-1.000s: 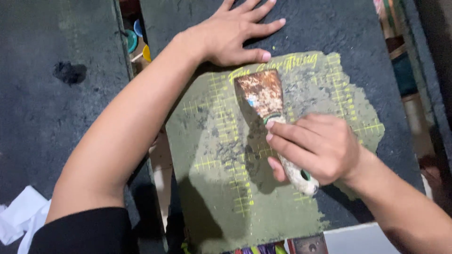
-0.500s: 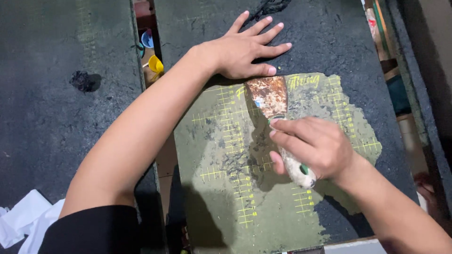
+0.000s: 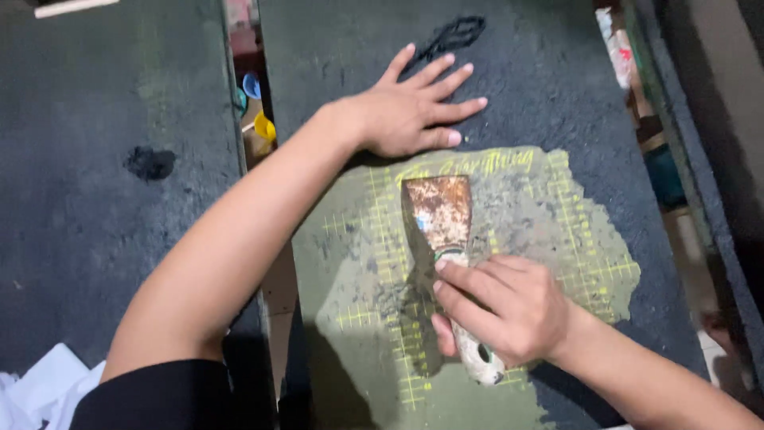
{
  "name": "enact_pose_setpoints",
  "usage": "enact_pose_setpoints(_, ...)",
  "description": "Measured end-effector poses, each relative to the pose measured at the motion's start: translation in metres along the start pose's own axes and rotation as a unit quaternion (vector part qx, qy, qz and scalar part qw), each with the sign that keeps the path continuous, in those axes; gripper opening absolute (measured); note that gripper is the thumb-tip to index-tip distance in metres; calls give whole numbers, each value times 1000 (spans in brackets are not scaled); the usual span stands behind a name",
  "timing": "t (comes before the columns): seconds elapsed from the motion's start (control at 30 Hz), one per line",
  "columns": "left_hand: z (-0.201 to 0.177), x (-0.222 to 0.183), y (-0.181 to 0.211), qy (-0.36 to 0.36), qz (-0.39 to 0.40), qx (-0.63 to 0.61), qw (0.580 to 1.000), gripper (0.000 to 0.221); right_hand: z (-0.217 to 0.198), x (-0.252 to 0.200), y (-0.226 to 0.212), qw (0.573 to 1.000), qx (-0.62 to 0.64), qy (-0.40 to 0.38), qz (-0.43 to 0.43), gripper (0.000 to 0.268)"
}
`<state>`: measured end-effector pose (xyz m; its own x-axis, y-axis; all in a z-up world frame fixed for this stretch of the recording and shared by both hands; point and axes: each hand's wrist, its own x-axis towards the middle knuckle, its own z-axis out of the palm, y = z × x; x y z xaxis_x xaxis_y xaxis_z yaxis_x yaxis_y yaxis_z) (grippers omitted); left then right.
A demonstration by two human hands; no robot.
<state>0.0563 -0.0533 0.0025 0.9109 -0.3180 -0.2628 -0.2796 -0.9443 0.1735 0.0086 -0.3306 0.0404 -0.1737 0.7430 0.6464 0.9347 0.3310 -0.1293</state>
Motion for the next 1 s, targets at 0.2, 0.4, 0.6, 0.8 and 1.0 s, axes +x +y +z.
enact_pose_setpoints(0.2, -7, -1, 4, -18, -13, 17, 1000, 63, 14, -10, 17, 999, -48, 7, 4, 26)
enact_pose_setpoints(0.4, 1, -2, -3, 4, -5, 25, 1000, 64, 17, -5, 34, 999, -19, 37, 27, 24)
enact_pose_setpoints(0.6, -1, 6, -6, 1, 18, 14, 1000, 63, 26, -18, 40, 999, -45, 19, -5, 28)
enact_pose_setpoints(0.8, -4, 3, -5, -8, 11, -29, 999, 57, 36, -25, 15, 998, -60, -1, -28, 37)
enact_pose_setpoints(1.0, -8, -1, -1, 9, -12, -39, 999, 61, 23, 1, 29, 1000, -15, 26, -6, 31)
